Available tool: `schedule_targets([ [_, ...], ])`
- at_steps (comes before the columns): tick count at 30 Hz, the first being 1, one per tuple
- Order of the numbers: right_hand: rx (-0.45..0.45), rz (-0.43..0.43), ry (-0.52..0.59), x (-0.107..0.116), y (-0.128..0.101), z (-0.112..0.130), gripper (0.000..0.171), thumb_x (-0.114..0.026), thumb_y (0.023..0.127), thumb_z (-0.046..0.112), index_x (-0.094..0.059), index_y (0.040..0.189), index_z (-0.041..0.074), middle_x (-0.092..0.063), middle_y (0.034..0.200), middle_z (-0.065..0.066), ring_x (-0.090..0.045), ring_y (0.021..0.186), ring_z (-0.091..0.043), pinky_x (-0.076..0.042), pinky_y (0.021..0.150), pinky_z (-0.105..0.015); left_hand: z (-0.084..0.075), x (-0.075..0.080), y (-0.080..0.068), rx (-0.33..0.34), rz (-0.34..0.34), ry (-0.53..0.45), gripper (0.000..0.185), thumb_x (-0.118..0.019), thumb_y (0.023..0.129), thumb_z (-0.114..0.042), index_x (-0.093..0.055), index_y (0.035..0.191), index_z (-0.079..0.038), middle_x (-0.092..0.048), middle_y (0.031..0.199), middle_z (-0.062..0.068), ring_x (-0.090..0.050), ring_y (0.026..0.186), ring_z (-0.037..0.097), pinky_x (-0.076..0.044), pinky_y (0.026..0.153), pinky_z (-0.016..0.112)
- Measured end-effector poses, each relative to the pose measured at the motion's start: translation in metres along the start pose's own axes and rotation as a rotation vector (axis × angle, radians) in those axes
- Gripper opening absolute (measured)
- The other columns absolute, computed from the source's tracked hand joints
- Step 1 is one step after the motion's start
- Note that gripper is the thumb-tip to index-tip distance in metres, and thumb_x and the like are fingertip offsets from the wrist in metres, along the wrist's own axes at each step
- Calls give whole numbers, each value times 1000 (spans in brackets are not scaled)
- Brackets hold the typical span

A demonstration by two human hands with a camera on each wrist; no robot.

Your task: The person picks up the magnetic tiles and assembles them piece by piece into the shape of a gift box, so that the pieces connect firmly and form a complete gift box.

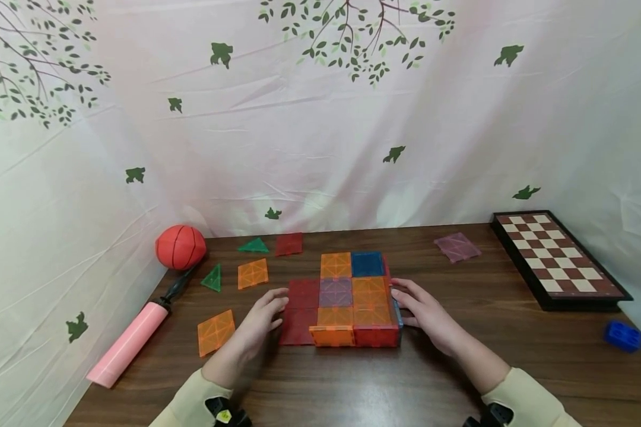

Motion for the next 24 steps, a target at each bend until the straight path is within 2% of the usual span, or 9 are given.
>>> schedule_targets([
  [3, 5, 1, -2, 1, -1, 1, 69, -41, 110, 43, -16, 162, 5, -13, 162, -28, -31, 139, -47, -49, 101, -47, -1, -1, 1, 17, -2, -98, 49, -47, 106, -23, -45, 144, 7, -41, 150, 27, -37, 136, 45, -31, 110, 63],
  [6, 9, 2, -1, 1, -1, 1, 69, -41, 110, 42, -16, 161, 5, -14, 162, -28, -32, 138, -47, -49, 101, -46, -2, 2, 1, 27, -51, -190, 46, -46, 106, -20, -47, 142, 7, -42, 148, 26, -39, 133, 44, -33, 109, 63],
  [9, 12, 3, 0, 1, -1, 2, 68, -41, 110, 42, -16, 161, 5, -14, 162, -29, -32, 139, -47, -49, 101, -46, -6, 6, 1, -4, -82, -250, 44, -46, 106, -14, -46, 143, 9, -44, 145, 28, -42, 134, 44, -35, 109, 62],
  [14, 11, 10, 6, 1, -1, 1, 68, -41, 110, 42, -15, 161, 4, -13, 162, -29, -31, 139, -47, -49, 102, -46, -11, 2, 3, -72, -72, -238, 44, -51, 101, 0, -45, 144, 10, -49, 140, 29, -51, 128, 41, -43, 106, 53],
  [16, 10, 13, 10, 0, 0, 1, 69, -41, 110, 42, -15, 161, 4, -13, 162, -29, -31, 140, -47, -49, 102, -47, -12, -1, 5, -83, -68, -223, 47, -54, 98, 5, -46, 144, 9, -50, 139, 28, -55, 122, 38, -48, 101, 45],
  [21, 14, 17, 13, 0, 0, 2, 68, -41, 110, 42, -15, 161, 4, -13, 162, -29, -30, 140, -47, -49, 102, -47, -12, -11, 8, -77, -14, -244, 53, -58, 94, 8, -46, 145, 7, -53, 133, 28, -61, 105, 28, -53, 83, 31],
  [24, 14, 19, 13, 0, 0, 2, 68, -41, 110, 42, -15, 161, 4, -12, 162, -28, -30, 140, -47, -48, 102, -48, -12, -15, 8, -57, 26, -259, 52, -60, 95, 6, -47, 145, 7, -55, 131, 27, -62, 100, 21, -54, 83, 30],
])
Point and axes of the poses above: each hand's wrist, its own y-axis towards the middle knuckle, its own x-axis out of the back of the hand, z = x × y, the point moved 7 cm from there along y, towards the middle knuckle
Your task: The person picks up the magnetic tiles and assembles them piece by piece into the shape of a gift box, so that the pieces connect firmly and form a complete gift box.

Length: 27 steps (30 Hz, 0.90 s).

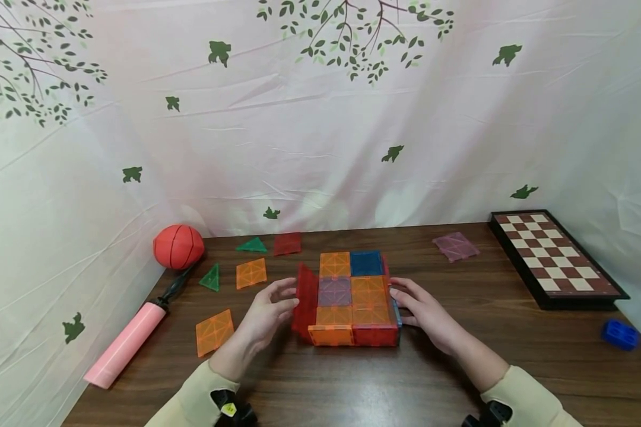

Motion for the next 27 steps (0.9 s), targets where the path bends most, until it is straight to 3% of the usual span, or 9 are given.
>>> schedule_targets([
  [10, -22, -20, -28, 1, 0, -1, 69, -42, 110, 44, -17, 161, 5, -15, 162, -28, -30, 140, -48, -48, 102, -48, 9, -14, 0, 67, 49, -20, 50, -66, 98, -4, -48, 143, 9, -58, 122, 20, -64, 100, 20, -55, 92, 40],
  [15, -19, -17, -36, 1, 0, 0, 69, -42, 110, 43, -17, 161, 5, -16, 161, -29, -31, 140, -49, -49, 102, -47, 11, -20, -4, 89, 48, -8, 50, -67, 98, -10, -49, 142, 8, -57, 128, 21, -63, 109, 25, -53, 95, 42],
  [22, -3, -57, -70, 8, 7, 5, 70, -38, 110, 48, -20, 160, 2, -27, 157, -30, -43, 134, -42, -49, 102, -45, 16, -28, -27, 178, 121, -54, 61, -56, 101, -20, -35, 153, 4, -40, 151, 26, -35, 139, 43, -38, 105, 65],
  [27, 85, -74, -43, 17, 22, 12, 71, -35, 110, 49, -22, 159, -1, -27, 159, -30, -36, 140, -45, -47, 99, -28, 16, -33, -43, 211, 149, -164, 66, -55, 101, -18, -27, 157, 1, -26, 158, 29, -21, 144, 49, -34, 104, 73],
])
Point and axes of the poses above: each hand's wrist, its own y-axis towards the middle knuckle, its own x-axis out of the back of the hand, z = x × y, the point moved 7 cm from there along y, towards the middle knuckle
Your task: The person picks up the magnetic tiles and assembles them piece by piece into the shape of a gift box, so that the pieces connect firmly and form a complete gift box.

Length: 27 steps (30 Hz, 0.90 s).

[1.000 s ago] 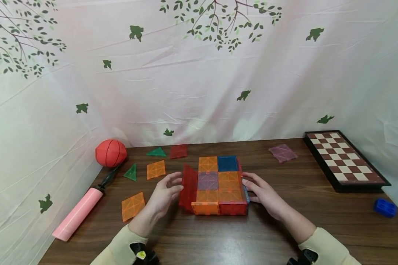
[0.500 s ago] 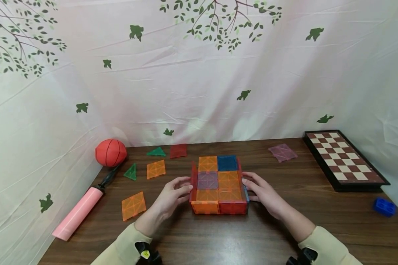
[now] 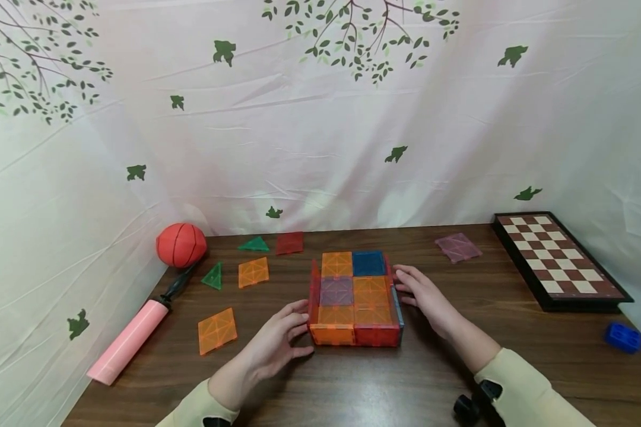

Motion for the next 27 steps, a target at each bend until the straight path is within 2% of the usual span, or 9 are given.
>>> schedule_targets([
  [4, 78, 16, 71, 2, 14, 3, 72, -33, 110, 49, -23, 158, -3, -26, 161, -29, -28, 146, -44, -43, 96, -16, 1, -5, -3, -9, 10, -88, 64, -53, 101, -10, -24, 158, 2, -24, 158, 30, -24, 144, 48, -32, 106, 71],
  [9, 90, 23, 95, 4, 24, 0, 71, -33, 110, 49, -28, 157, -5, -32, 158, -29, -38, 141, -36, -45, 97, -18, 1, -6, -2, -37, 4, -121, 59, -49, 102, -2, -26, 156, 4, -25, 156, 31, -29, 143, 48, -32, 108, 68],
  [16, 88, 36, 123, 9, 18, 1, 70, -37, 110, 46, -30, 155, -6, -36, 157, -27, -50, 132, -17, -46, 98, -22, -3, -2, -2, -96, 2, -68, 53, -45, 103, 1, -31, 154, 5, -32, 154, 30, -34, 142, 46, -35, 106, 67],
  [21, 64, 55, 111, 13, 5, -1, 63, -42, 111, 38, -32, 154, -7, -40, 155, -25, -57, 120, -3, -48, 98, -25, -8, 7, 1, -124, -45, -1, 48, -49, 105, -3, -39, 151, 4, -40, 149, 27, -47, 131, 36, -41, 106, 56],
  [25, 34, 75, 96, 17, -5, -2, 55, -45, 111, 30, -37, 151, -8, -47, 149, -21, -59, 119, -4, -50, 98, -28, -13, 17, 12, -139, -93, 30, 45, -53, 103, -3, -46, 147, 3, -46, 142, 23, -53, 116, 25, -46, 102, 46],
  [27, 22, 90, 87, 18, -10, -2, 52, -45, 111, 28, -39, 148, -8, -50, 147, -20, -60, 120, -8, -51, 98, -30, -15, 22, 18, -149, -110, 35, 44, -54, 102, -3, -49, 145, 4, -47, 140, 23, -54, 116, 25, -47, 101, 45],
])
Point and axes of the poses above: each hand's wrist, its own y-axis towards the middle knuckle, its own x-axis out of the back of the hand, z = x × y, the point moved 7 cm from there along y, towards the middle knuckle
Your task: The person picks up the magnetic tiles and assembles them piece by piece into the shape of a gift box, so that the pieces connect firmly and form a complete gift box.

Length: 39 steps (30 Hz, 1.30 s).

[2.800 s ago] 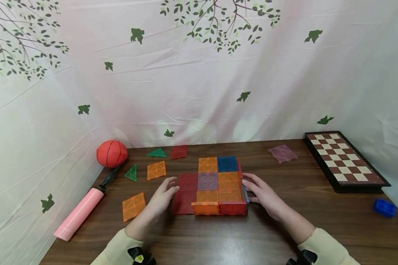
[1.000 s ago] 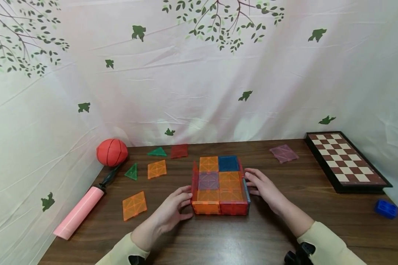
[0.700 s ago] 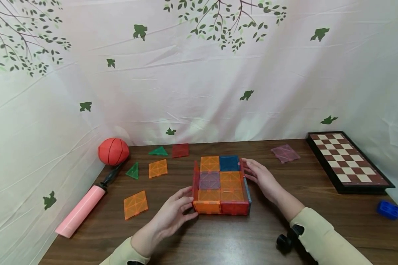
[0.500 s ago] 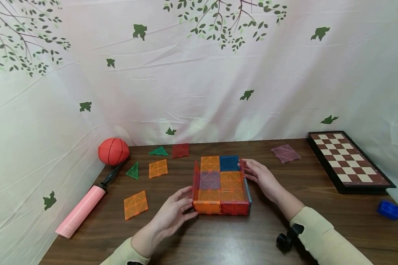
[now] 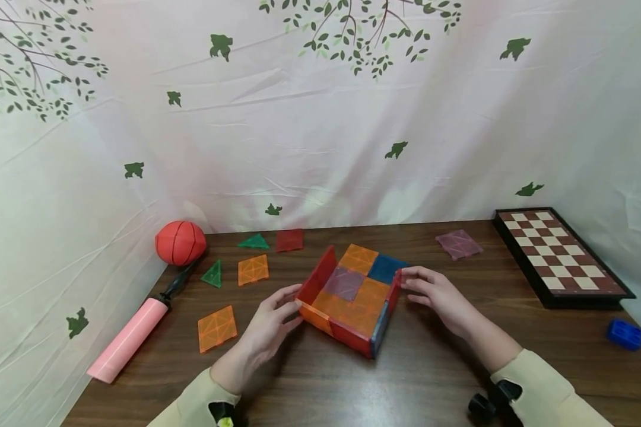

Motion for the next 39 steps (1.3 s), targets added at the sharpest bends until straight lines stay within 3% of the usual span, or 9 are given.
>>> schedule_targets([
  [4, -32, 64, 10, -2, -13, 1, 50, -44, 111, 26, -42, 146, -10, -54, 142, -16, -61, 121, -14, -51, 98, -32, -4, 10, 18, -20, -27, 7, 39, -54, 103, -3, -54, 141, 5, -50, 138, 22, -54, 119, 29, -46, 103, 47],
  [8, -35, 200, 74, -12, -29, 2, 44, -40, 112, 21, -45, 146, -8, -56, 141, -10, -61, 122, -13, -51, 99, -33, -10, 19, 39, -55, -23, 22, 36, -55, 102, -2, -58, 136, 8, -56, 134, 20, -57, 117, 31, -48, 101, 46],
  [13, -41, 381, 145, -29, -44, 2, 39, -35, 113, 16, -51, 143, -2, -57, 140, -10, -59, 127, -18, -49, 102, -34, -15, 25, 62, -85, 53, 59, 35, -54, 104, -5, -58, 136, 7, -58, 134, 18, -57, 120, 32, -45, 105, 49],
  [17, -54, 431, 163, -34, -44, 3, 38, -34, 113, 16, -52, 142, -2, -56, 140, -13, -57, 129, -22, -48, 103, -35, -13, 26, 69, -72, 82, 62, 39, -52, 105, -7, -53, 142, 4, -54, 138, 18, -53, 127, 35, -40, 110, 52],
  [20, -46, 346, 126, -25, -37, 4, 42, -35, 113, 20, -48, 144, -4, -55, 143, -17, -58, 127, -20, -48, 102, -34, -11, 26, 64, -49, 43, 39, 45, -49, 106, -10, -43, 148, 6, -46, 143, 22, -46, 132, 38, -37, 111, 55],
  [24, -24, 95, 35, -1, -24, 3, 52, -39, 113, 29, -38, 149, -8, -45, 150, -26, -59, 125, -15, -50, 99, -29, -3, 22, 46, 0, -15, -14, 51, -44, 106, -12, -32, 152, 7, -32, 152, 27, -35, 138, 44, -35, 110, 60],
  [27, -26, -45, -27, 12, -17, 0, 58, -40, 112, 33, -31, 151, -9, -36, 153, -32, -58, 127, -20, -50, 97, -28, 4, 16, 28, 27, -22, -39, 54, -43, 105, -13, -27, 154, 6, -27, 155, 29, -30, 141, 46, -36, 109, 60],
  [33, -51, -86, -115, 15, -8, -7, 57, -37, 113, 33, -32, 151, -8, -33, 153, -35, -51, 131, -39, -51, 97, -29, 14, 2, 2, 57, 64, -55, 60, -48, 104, -18, -27, 157, 3, -31, 154, 26, -34, 139, 40, -43, 102, 54],
  [39, -105, -90, -110, 11, -12, -9, 54, -38, 112, 31, -33, 150, -8, -35, 151, -35, -52, 129, -36, -52, 97, -30, 14, 2, 5, 47, 148, -43, 64, -52, 104, -18, -25, 158, 4, -38, 152, 26, -36, 140, 40, -40, 105, 55],
])
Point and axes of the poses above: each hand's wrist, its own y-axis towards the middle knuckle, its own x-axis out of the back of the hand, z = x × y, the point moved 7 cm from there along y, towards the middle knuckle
